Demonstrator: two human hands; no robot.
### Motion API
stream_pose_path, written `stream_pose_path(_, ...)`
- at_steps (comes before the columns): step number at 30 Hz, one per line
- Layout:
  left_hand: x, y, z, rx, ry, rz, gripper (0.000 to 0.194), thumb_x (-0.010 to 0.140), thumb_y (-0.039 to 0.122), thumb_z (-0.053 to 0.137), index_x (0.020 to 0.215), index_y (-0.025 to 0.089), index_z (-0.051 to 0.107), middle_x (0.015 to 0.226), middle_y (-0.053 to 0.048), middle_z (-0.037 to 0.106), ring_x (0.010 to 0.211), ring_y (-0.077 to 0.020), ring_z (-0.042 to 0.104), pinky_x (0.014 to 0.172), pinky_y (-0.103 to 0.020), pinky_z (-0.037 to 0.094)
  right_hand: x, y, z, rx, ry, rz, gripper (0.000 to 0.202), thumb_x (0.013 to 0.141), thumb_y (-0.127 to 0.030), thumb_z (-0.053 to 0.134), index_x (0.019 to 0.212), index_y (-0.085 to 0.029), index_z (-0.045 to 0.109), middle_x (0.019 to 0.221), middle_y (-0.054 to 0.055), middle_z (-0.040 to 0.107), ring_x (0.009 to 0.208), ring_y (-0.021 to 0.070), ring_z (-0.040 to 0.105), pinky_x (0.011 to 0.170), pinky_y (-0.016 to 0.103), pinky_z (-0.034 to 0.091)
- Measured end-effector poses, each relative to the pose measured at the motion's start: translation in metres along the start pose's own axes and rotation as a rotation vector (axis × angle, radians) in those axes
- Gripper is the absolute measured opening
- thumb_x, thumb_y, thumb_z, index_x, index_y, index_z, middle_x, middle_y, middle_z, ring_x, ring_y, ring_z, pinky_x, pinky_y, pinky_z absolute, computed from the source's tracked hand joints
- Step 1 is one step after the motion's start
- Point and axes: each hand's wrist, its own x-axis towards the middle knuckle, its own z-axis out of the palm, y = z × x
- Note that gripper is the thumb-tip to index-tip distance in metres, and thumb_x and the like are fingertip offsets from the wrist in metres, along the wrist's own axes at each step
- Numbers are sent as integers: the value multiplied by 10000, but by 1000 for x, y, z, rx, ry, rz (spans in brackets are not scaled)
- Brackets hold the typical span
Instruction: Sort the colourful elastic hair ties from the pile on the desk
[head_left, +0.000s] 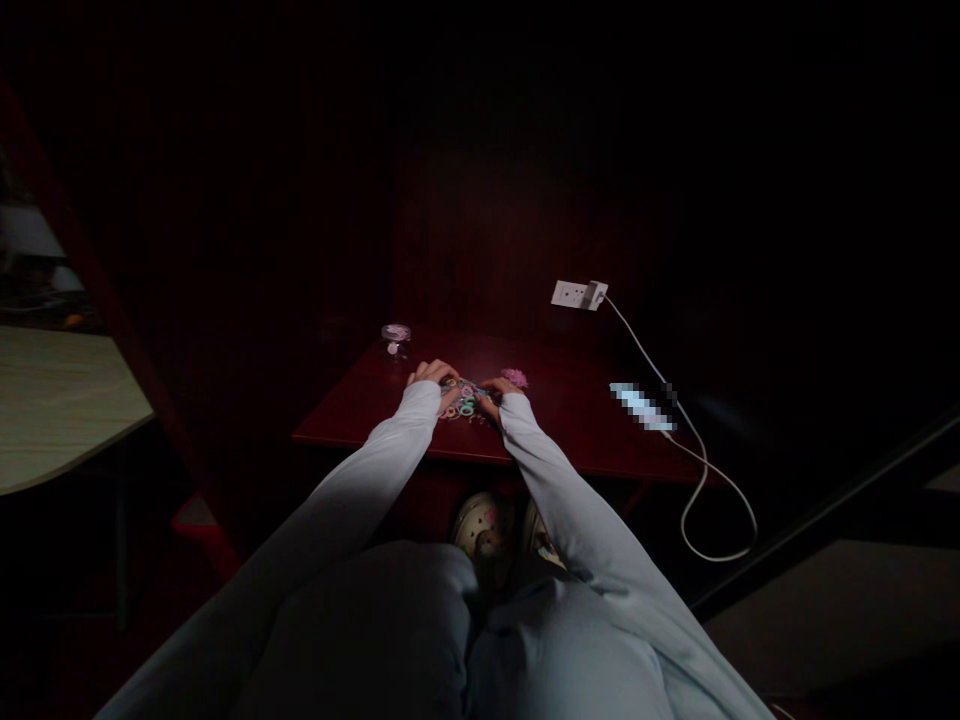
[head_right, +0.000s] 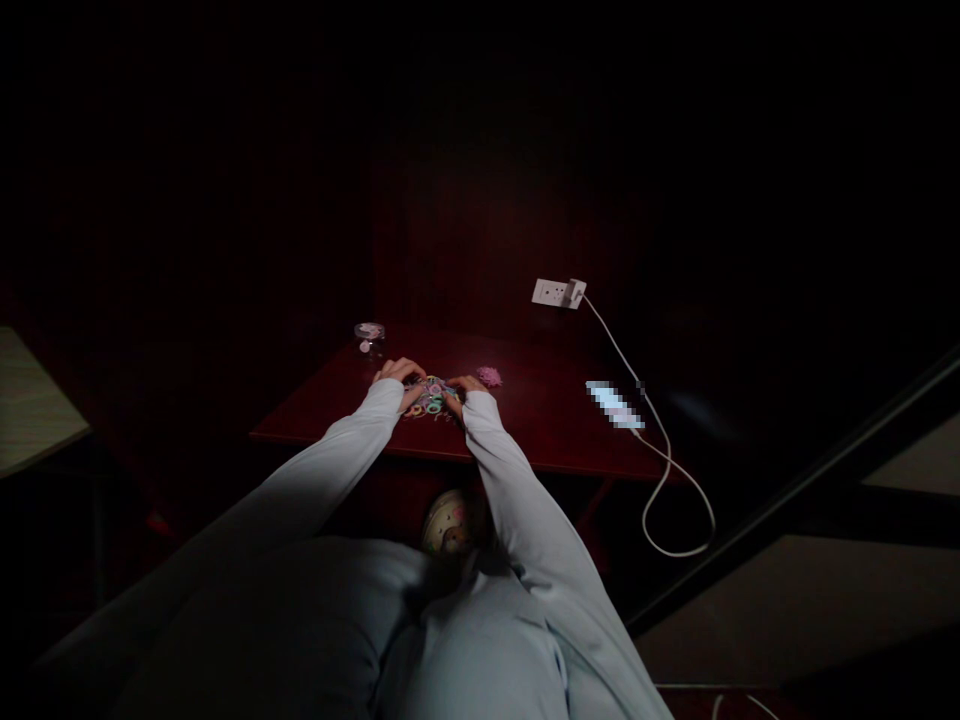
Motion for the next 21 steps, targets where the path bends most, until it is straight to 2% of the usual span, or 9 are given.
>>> stream_pose_path(6,-1,-1,6,45,-71,57,265,766,284,840,1001,269,718,1179,-51,702,1126,-306,580,981,-421,476,1,0,1,-2,35,-45,180,924,-363,679,1016,-234,763,1014,78,749,940,249,661,922,389,544)
stream_pose_path(10,1,-6,12,44,-138,60,358,710,304,870,1027,276,707,1169,-45,703,1117,-307,595,955,-405,494,1,-3,0,-1,58,-64,209,958,-353,597,1004,-224,756,1014,99,749,959,257,669,934,391,539)
stream_pose_path(14,3,-12,15,19,-152,84,366,694,287,864,1023,273,704,1143,-43,705,1070,-295,619,947,-397,507,0,-7,-2,5,79,-72,253,985,-333,522,1012,-225,749,1017,105,752,973,259,671,947,389,532)
stream_pose_path(21,10,-22,22,-32,-161,126,323,720,187,801,1028,222,710,1107,-60,707,1066,-275,661,989,-373,527,0,-9,-4,9,83,-64,259,984,-336,515,1004,-215,743,1030,113,755,976,259,675,944,388,531)
